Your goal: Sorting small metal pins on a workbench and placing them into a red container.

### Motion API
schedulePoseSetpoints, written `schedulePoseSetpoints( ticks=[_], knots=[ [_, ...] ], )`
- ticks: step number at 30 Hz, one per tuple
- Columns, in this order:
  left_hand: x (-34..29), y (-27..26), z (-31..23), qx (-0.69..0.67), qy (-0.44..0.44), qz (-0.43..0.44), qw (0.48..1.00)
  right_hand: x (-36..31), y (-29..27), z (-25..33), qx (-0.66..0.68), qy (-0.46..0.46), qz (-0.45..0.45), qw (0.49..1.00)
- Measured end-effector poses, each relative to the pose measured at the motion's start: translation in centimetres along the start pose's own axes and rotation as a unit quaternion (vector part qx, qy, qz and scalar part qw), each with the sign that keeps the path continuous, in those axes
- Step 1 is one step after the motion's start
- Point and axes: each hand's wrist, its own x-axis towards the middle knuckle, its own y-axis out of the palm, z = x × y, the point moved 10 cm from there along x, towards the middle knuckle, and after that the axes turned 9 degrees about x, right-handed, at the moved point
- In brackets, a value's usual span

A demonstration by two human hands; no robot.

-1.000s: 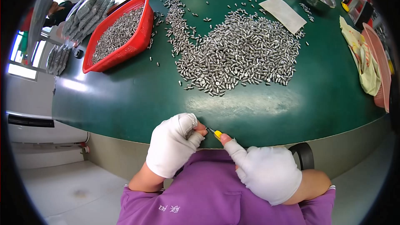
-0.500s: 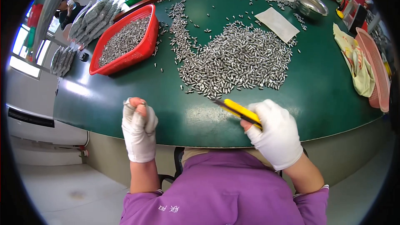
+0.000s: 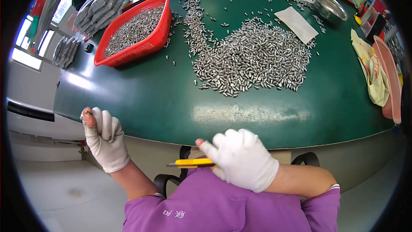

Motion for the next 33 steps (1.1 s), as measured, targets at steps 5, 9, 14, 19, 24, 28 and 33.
schedulePoseSetpoints(
  ticks=[5, 9, 14, 19, 24, 28, 33],
  knots=[
    [-1.1, -0.5, -5.8, -0.019, 0.085, -0.002, 0.996, 1.8, 1.4, 1.5, 0.01, -0.057, -0.036, 0.998],
    [-2.2, -1.7, -8.8, -0.032, 0.13, -0.021, 0.991, 2.9, -0.5, -1.4, 0.082, 0.024, -0.101, 0.991],
    [-2.1, -0.4, -6.3, -0.078, 0.102, -0.027, 0.991, 1.7, -2.2, -4.3, 0.117, 0.116, -0.101, 0.981],
    [-2.3, 5.3, 3.7, -0.177, -0.108, 0.001, 0.978, -3.2, -10.8, -10.1, 0.096, 0.212, -0.276, 0.933],
    [-3.5, 10.1, 11.8, -0.271, -0.318, 0.06, 0.906, -13.2, -17.1, -17.0, -0.14, 0.344, -0.348, 0.861],
    [-4.1, 11.8, 14.6, -0.277, -0.378, 0.088, 0.879, -17.1, -17.7, -20.2, -0.256, 0.422, -0.283, 0.822],
    [-4.7, 12.3, 16.6, -0.219, -0.411, 0.074, 0.882, -14.2, -17.4, -18.9, -0.316, 0.393, -0.204, 0.839]
  ],
)
